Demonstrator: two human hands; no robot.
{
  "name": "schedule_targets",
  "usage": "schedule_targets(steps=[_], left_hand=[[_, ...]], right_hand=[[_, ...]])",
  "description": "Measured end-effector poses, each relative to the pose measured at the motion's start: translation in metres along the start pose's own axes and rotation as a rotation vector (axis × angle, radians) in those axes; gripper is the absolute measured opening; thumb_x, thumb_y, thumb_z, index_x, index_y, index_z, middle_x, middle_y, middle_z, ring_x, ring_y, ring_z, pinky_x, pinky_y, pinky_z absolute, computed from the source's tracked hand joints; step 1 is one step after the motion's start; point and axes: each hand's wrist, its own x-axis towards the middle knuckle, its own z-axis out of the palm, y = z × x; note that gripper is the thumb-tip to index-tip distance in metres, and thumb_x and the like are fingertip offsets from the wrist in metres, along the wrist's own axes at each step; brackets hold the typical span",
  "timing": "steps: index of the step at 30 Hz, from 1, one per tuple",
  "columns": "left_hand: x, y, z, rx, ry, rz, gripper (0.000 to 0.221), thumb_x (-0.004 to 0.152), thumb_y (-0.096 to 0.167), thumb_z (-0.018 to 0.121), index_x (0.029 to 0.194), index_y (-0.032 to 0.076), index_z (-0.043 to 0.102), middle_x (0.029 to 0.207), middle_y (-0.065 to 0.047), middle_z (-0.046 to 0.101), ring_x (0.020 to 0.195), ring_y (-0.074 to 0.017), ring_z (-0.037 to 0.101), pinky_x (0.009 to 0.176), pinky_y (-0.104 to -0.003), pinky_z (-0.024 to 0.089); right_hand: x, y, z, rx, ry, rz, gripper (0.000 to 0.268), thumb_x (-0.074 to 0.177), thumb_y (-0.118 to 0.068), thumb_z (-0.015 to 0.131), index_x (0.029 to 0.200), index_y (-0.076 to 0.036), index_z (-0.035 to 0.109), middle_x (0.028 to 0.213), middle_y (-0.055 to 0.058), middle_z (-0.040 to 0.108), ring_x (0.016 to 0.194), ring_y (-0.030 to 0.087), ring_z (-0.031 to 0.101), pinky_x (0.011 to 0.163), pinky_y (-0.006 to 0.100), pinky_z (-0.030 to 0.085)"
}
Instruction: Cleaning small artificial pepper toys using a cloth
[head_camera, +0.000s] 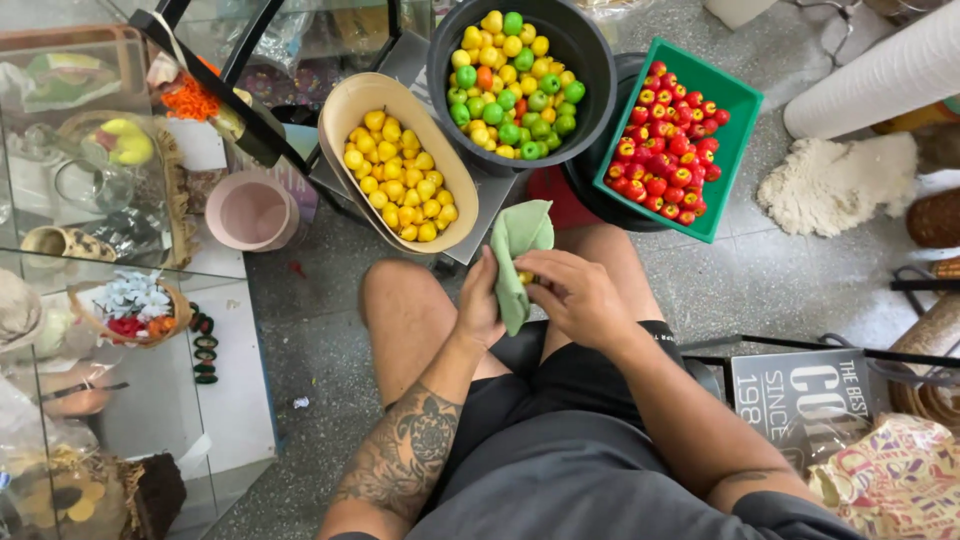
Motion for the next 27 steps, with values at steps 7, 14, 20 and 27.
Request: schedule_targets(steps=[7, 14, 20, 27], left_hand=[[0.005, -0.016, -0.012, 0.118, -0.101, 0.053, 0.044, 0.102, 0.032, 0.065, 0.136, 0.004, 0.062, 0.102, -0.016, 0.075, 0.091, -0.0221, 0.076, 0.080, -0.035, 0.063], [0.001, 0.005, -0.005, 0.146, -0.018, 0.157, 0.034, 0.095, 0.024, 0.074, 0.119, 0.001, 0.068, 0.085, -0.011, 0.074, 0.074, -0.0175, 0.074, 0.068, -0.030, 0.063], [-0.010, 0.021, 0.011, 0.187, -0.010, 0.179, 0.032, 0.092, 0.024, 0.078, 0.115, 0.002, 0.071, 0.082, -0.008, 0.074, 0.072, -0.0150, 0.073, 0.067, -0.030, 0.063], [-0.019, 0.029, 0.026, 0.351, -0.005, 0.189, 0.029, 0.090, 0.027, 0.080, 0.107, 0.005, 0.075, 0.075, -0.002, 0.070, 0.067, -0.0083, 0.068, 0.062, -0.024, 0.059]], right_hand=[[0.003, 0.003, 0.003, -0.132, 0.140, 0.117, 0.031, 0.086, -0.012, 0.081, 0.116, -0.016, 0.079, 0.080, 0.002, 0.071, 0.059, 0.021, 0.066, 0.057, 0.033, 0.056], [0.018, -0.006, 0.013, -0.055, 0.178, 0.071, 0.026, 0.088, -0.004, 0.078, 0.113, -0.013, 0.079, 0.106, 0.006, 0.071, 0.076, 0.017, 0.067, 0.065, 0.031, 0.057], [0.025, -0.012, 0.011, -0.041, 0.130, 0.018, 0.021, 0.095, -0.004, 0.072, 0.114, -0.011, 0.078, 0.112, 0.009, 0.073, 0.087, 0.029, 0.074, 0.073, 0.038, 0.059], [0.018, 0.000, 0.006, -0.018, 0.104, -0.014, 0.019, 0.093, -0.008, 0.075, 0.111, -0.010, 0.079, 0.111, 0.009, 0.074, 0.087, 0.029, 0.075, 0.071, 0.039, 0.059]])
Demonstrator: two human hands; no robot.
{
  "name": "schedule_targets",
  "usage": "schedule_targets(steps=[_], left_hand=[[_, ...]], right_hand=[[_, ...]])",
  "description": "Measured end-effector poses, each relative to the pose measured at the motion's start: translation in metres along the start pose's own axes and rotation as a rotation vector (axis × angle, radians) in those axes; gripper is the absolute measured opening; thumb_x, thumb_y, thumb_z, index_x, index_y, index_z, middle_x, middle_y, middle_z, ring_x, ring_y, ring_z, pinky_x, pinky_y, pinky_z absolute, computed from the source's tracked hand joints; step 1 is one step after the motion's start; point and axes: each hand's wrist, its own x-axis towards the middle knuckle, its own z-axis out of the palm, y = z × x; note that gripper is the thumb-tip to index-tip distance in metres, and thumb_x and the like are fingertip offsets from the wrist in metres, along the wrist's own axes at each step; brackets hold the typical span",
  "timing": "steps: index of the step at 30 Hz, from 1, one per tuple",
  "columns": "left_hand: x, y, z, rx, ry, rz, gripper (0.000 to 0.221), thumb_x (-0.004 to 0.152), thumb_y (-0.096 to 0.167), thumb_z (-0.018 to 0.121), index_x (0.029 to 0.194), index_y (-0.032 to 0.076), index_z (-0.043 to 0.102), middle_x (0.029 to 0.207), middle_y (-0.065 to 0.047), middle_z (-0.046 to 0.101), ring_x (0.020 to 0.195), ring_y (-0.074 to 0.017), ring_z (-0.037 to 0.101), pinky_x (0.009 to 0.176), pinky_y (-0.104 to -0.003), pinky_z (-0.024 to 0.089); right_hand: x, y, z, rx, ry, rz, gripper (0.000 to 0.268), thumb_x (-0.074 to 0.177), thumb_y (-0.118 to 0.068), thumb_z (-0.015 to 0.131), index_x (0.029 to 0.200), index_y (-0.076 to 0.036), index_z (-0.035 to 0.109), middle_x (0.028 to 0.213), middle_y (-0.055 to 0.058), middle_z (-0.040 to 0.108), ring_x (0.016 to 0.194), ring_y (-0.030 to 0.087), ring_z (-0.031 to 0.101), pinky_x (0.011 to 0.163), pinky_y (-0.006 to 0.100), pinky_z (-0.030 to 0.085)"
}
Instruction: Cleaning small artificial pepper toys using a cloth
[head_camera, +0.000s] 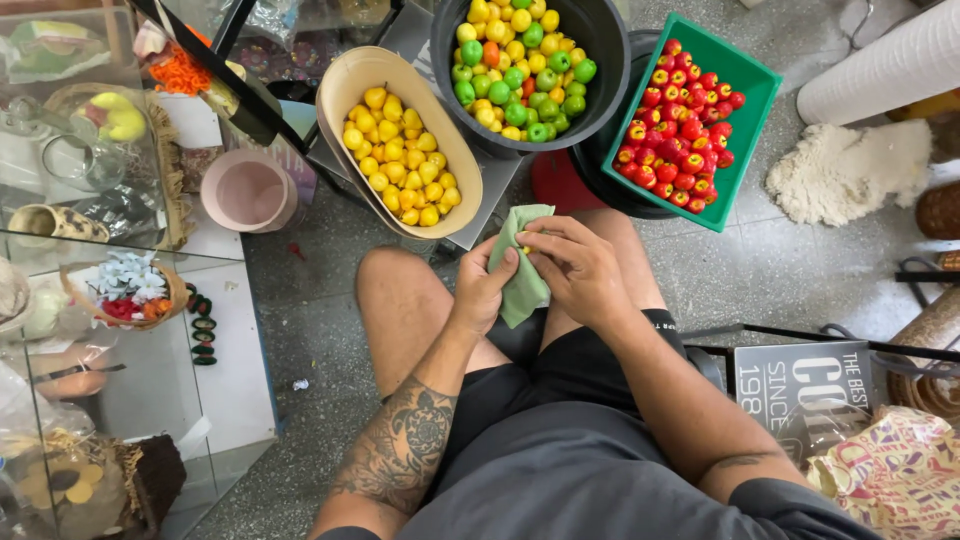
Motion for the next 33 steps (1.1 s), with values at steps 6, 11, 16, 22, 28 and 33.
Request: schedule_targets(steps=[6, 11, 16, 22, 28, 33], left_hand=[[0.010, -0.029, -0.022, 0.031, 0.037, 0.004, 0.026, 0.092, 0.025, 0.078, 0.106, 0.003, 0.075, 0.072, -0.004, 0.070, 0.065, -0.0101, 0.069, 0.060, -0.025, 0.059], [-0.002, 0.000, -0.002, -0.032, -0.037, 0.047, 0.032, 0.104, 0.026, 0.061, 0.122, 0.002, 0.070, 0.098, -0.008, 0.072, 0.088, -0.0098, 0.066, 0.081, -0.030, 0.058], [-0.003, 0.012, 0.004, -0.022, -0.098, 0.137, 0.037, 0.104, 0.019, 0.055, 0.134, -0.002, 0.063, 0.120, -0.009, 0.067, 0.107, -0.0117, 0.059, 0.101, -0.034, 0.051], [0.003, 0.003, -0.006, 0.346, -0.107, 0.339, 0.043, 0.101, 0.032, 0.067, 0.133, 0.004, 0.066, 0.130, -0.015, 0.063, 0.123, -0.0224, 0.056, 0.110, -0.043, 0.041], [0.002, 0.002, -0.003, 0.130, -0.017, 0.172, 0.039, 0.101, 0.028, 0.067, 0.134, 0.007, 0.065, 0.108, -0.004, 0.070, 0.099, -0.0105, 0.061, 0.090, -0.029, 0.053], [0.001, -0.004, -0.004, 0.013, -0.100, 0.094, 0.044, 0.102, 0.031, 0.066, 0.136, 0.004, 0.064, 0.107, -0.007, 0.073, 0.095, -0.0114, 0.067, 0.085, -0.031, 0.058]], right_hand=[[-0.002, 0.000, -0.008, -0.013, 0.019, 0.022, 0.022, 0.092, -0.016, 0.079, 0.114, -0.012, 0.078, 0.088, 0.003, 0.072, 0.065, 0.018, 0.066, 0.059, 0.031, 0.056], [0.001, -0.005, -0.004, -0.015, 0.046, 0.000, 0.019, 0.092, -0.012, 0.078, 0.111, -0.009, 0.078, 0.106, 0.006, 0.077, 0.074, 0.019, 0.070, 0.064, 0.030, 0.057], [0.000, -0.001, 0.001, -0.060, 0.050, -0.016, 0.019, 0.091, -0.013, 0.079, 0.110, -0.009, 0.077, 0.110, 0.006, 0.077, 0.079, 0.021, 0.072, 0.069, 0.033, 0.059], [0.001, -0.002, 0.003, -0.026, 0.087, 0.039, 0.016, 0.090, -0.011, 0.080, 0.106, -0.010, 0.079, 0.103, 0.004, 0.079, 0.077, 0.018, 0.074, 0.068, 0.029, 0.059], [0.000, 0.000, 0.006, 0.078, 0.048, 0.038, 0.026, 0.087, 0.001, 0.078, 0.112, -0.005, 0.078, 0.114, 0.013, 0.075, 0.079, 0.020, 0.073, 0.070, 0.031, 0.062], [-0.002, -0.002, 0.006, 0.061, 0.085, 0.046, 0.025, 0.087, 0.001, 0.079, 0.111, -0.006, 0.078, 0.114, 0.014, 0.070, 0.079, 0.019, 0.071, 0.069, 0.031, 0.062]])
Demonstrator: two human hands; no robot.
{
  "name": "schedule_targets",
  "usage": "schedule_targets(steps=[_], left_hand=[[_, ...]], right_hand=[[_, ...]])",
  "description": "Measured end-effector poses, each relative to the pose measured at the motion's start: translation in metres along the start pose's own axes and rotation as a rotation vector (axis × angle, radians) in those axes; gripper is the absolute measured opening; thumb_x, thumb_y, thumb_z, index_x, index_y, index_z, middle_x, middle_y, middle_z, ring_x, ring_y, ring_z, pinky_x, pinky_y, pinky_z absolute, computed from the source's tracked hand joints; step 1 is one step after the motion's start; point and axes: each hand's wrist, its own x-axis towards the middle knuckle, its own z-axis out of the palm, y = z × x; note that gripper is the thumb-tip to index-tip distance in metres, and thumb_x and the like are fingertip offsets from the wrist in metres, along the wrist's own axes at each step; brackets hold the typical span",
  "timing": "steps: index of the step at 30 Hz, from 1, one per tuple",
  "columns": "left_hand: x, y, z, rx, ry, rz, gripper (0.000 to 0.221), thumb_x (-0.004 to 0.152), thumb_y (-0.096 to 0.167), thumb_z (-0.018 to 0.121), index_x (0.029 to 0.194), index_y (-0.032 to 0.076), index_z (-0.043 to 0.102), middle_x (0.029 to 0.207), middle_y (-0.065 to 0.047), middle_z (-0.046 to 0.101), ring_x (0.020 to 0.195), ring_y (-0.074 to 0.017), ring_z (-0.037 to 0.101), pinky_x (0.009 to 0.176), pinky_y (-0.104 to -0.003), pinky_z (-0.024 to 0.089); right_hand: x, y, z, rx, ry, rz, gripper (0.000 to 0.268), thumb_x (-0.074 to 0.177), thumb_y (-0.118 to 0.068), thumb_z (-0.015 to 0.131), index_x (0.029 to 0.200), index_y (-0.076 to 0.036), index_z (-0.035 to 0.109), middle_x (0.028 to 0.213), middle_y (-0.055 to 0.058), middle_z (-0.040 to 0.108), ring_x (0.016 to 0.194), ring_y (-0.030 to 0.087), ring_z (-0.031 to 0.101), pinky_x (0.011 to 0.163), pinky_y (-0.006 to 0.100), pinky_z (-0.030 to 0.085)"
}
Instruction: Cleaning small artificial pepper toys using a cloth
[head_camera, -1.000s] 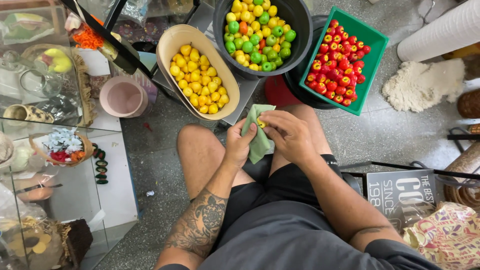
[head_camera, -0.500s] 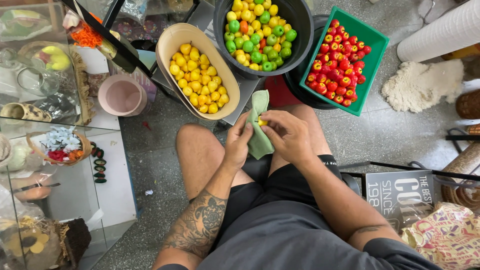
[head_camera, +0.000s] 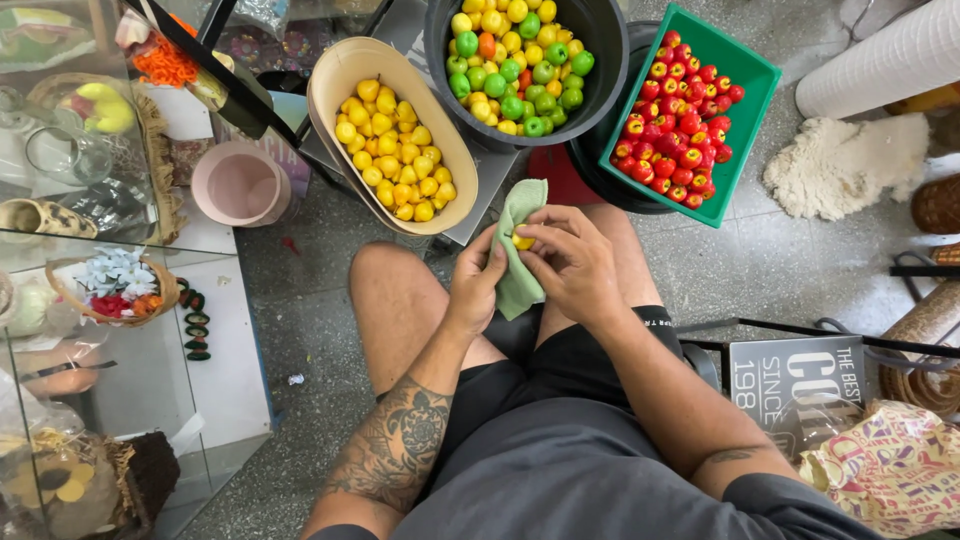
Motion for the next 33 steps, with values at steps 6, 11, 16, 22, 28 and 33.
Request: schedule_targets(steps=[6, 11, 16, 22, 28, 33], left_hand=[[0.008, -0.049, -0.037, -0.080, 0.074, -0.056, 0.041, 0.094, 0.028, 0.075, 0.125, 0.001, 0.068, 0.092, -0.009, 0.073, 0.080, -0.0153, 0.072, 0.071, -0.029, 0.061], [0.007, -0.028, -0.023, -0.122, 0.143, -0.087, 0.035, 0.095, 0.025, 0.074, 0.118, 0.000, 0.070, 0.088, -0.009, 0.073, 0.076, -0.0145, 0.072, 0.068, -0.028, 0.061], [0.004, -0.014, -0.011, -0.148, 0.102, -0.139, 0.035, 0.095, 0.025, 0.075, 0.117, -0.001, 0.070, 0.086, -0.010, 0.074, 0.075, -0.0156, 0.075, 0.068, -0.029, 0.063], [0.003, -0.009, -0.009, -0.135, 0.088, -0.150, 0.038, 0.094, 0.024, 0.076, 0.118, -0.004, 0.069, 0.085, -0.012, 0.073, 0.074, -0.0175, 0.075, 0.066, -0.030, 0.064], [0.003, -0.008, -0.008, -0.165, 0.113, -0.182, 0.036, 0.096, 0.025, 0.073, 0.117, -0.003, 0.069, 0.084, -0.011, 0.074, 0.071, -0.0169, 0.075, 0.065, -0.029, 0.064], [0.005, -0.032, -0.022, -0.170, 0.086, -0.188, 0.033, 0.097, 0.025, 0.071, 0.117, -0.002, 0.069, 0.084, -0.012, 0.075, 0.074, -0.0166, 0.076, 0.067, -0.030, 0.064]], right_hand=[[0.001, 0.001, -0.002, 0.016, -0.041, -0.032, 0.022, 0.089, -0.006, 0.080, 0.111, -0.006, 0.079, 0.108, 0.010, 0.075, 0.077, 0.020, 0.073, 0.068, 0.031, 0.061], [0.005, -0.005, -0.001, 0.006, -0.049, -0.055, 0.018, 0.094, -0.008, 0.075, 0.112, -0.005, 0.078, 0.111, 0.012, 0.076, 0.087, 0.025, 0.075, 0.073, 0.035, 0.061], [0.002, 0.000, 0.000, -0.032, -0.039, -0.078, 0.026, 0.088, -0.004, 0.080, 0.114, -0.007, 0.077, 0.115, 0.013, 0.071, 0.083, 0.024, 0.073, 0.072, 0.037, 0.060], [0.005, -0.005, -0.002, -0.047, -0.045, -0.087, 0.022, 0.091, -0.005, 0.078, 0.113, -0.005, 0.078, 0.112, 0.012, 0.074, 0.079, 0.023, 0.073, 0.070, 0.035, 0.060], [0.004, -0.003, 0.000, -0.047, -0.062, -0.084, 0.019, 0.095, -0.001, 0.071, 0.113, -0.004, 0.077, 0.113, 0.014, 0.074, 0.086, 0.029, 0.075, 0.075, 0.037, 0.060], [0.001, 0.005, -0.001, -0.030, -0.040, -0.058, 0.024, 0.087, -0.004, 0.081, 0.111, -0.007, 0.078, 0.107, 0.010, 0.070, 0.076, 0.019, 0.070, 0.069, 0.034, 0.059]])
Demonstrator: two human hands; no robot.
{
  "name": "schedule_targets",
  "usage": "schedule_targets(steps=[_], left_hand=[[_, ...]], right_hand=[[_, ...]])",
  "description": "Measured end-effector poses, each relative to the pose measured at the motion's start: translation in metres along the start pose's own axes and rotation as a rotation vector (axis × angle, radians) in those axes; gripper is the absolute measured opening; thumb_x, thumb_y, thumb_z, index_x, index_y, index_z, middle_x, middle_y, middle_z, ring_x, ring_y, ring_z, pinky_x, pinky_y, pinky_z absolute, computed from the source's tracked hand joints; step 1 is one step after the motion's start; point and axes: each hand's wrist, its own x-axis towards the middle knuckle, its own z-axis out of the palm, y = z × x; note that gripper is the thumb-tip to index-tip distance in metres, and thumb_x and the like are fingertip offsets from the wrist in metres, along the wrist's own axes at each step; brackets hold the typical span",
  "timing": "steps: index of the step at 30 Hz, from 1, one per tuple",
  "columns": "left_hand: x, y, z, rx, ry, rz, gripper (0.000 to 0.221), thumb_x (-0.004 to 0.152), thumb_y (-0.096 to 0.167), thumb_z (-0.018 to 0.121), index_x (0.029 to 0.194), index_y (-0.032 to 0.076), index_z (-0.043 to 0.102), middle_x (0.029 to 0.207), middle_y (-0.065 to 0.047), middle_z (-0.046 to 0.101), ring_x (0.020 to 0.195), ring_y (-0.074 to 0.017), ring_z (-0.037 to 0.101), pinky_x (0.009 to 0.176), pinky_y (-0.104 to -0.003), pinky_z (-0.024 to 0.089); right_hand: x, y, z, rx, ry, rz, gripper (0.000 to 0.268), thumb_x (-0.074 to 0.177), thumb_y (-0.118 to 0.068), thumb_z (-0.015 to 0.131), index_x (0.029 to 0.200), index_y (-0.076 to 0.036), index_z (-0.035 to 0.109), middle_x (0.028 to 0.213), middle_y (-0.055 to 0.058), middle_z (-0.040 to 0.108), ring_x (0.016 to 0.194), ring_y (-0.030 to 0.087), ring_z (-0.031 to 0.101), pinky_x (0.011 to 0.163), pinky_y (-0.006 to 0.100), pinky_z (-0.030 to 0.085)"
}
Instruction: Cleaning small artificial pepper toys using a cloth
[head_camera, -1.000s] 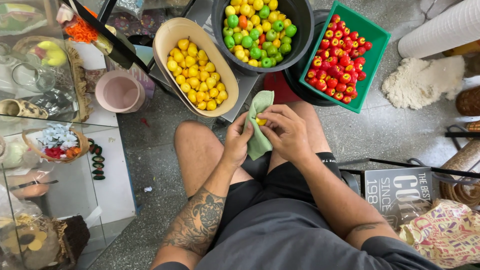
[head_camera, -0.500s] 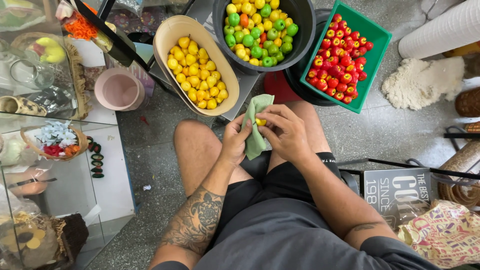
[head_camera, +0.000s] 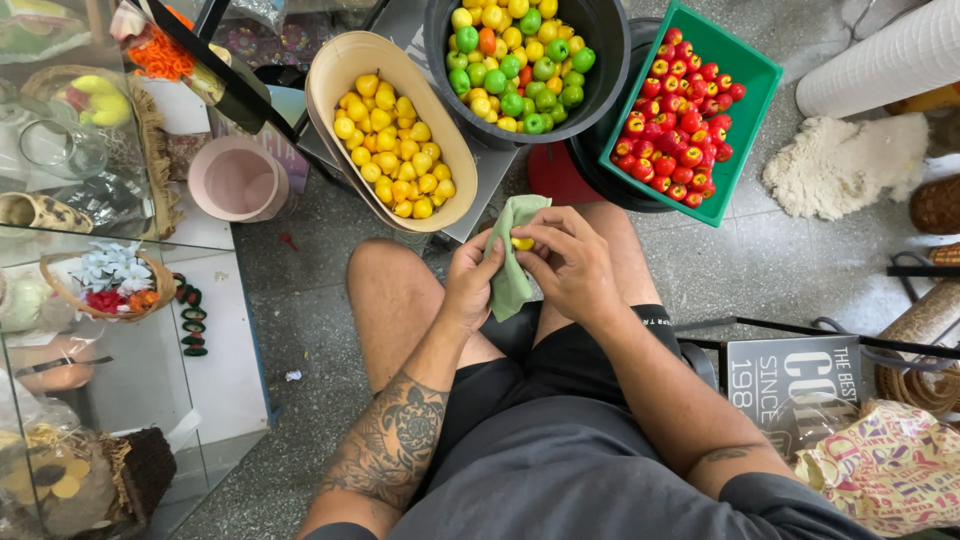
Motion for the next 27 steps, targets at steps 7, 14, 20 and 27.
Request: schedule_targets(steps=[7, 14, 20, 27], left_hand=[[-0.005, 0.014, 0.011, 0.010, 0.018, 0.031, 0.036, 0.097, 0.026, 0.072, 0.118, -0.002, 0.069, 0.084, -0.011, 0.074, 0.074, -0.0150, 0.075, 0.067, -0.029, 0.064], [-0.009, 0.025, 0.019, 0.009, -0.007, 0.038, 0.037, 0.098, 0.027, 0.070, 0.120, -0.003, 0.068, 0.083, -0.009, 0.072, 0.073, -0.0140, 0.074, 0.067, -0.029, 0.063], [-0.004, 0.006, 0.006, 0.017, -0.043, 0.030, 0.033, 0.099, 0.028, 0.068, 0.116, 0.000, 0.070, 0.082, -0.009, 0.072, 0.072, -0.0129, 0.073, 0.066, -0.028, 0.062], [-0.007, 0.020, 0.017, 0.079, -0.006, 0.075, 0.030, 0.099, 0.027, 0.068, 0.111, -0.001, 0.071, 0.081, -0.009, 0.072, 0.071, -0.0130, 0.071, 0.066, -0.028, 0.061]], right_hand=[[0.004, -0.005, 0.002, -0.007, -0.031, -0.005, 0.022, 0.093, -0.006, 0.075, 0.115, -0.007, 0.077, 0.107, 0.009, 0.075, 0.076, 0.023, 0.070, 0.067, 0.033, 0.059], [0.005, -0.008, 0.003, -0.026, -0.018, -0.017, 0.022, 0.094, -0.005, 0.075, 0.116, -0.008, 0.077, 0.108, 0.012, 0.070, 0.078, 0.025, 0.070, 0.069, 0.038, 0.058], [0.001, -0.002, 0.003, -0.070, 0.008, -0.060, 0.025, 0.093, -0.007, 0.076, 0.118, -0.006, 0.077, 0.109, 0.011, 0.074, 0.080, 0.027, 0.069, 0.066, 0.036, 0.058], [0.007, -0.005, 0.002, -0.083, -0.003, -0.080, 0.021, 0.090, -0.007, 0.079, 0.111, -0.006, 0.078, 0.111, 0.009, 0.077, 0.083, 0.026, 0.070, 0.065, 0.033, 0.059]])
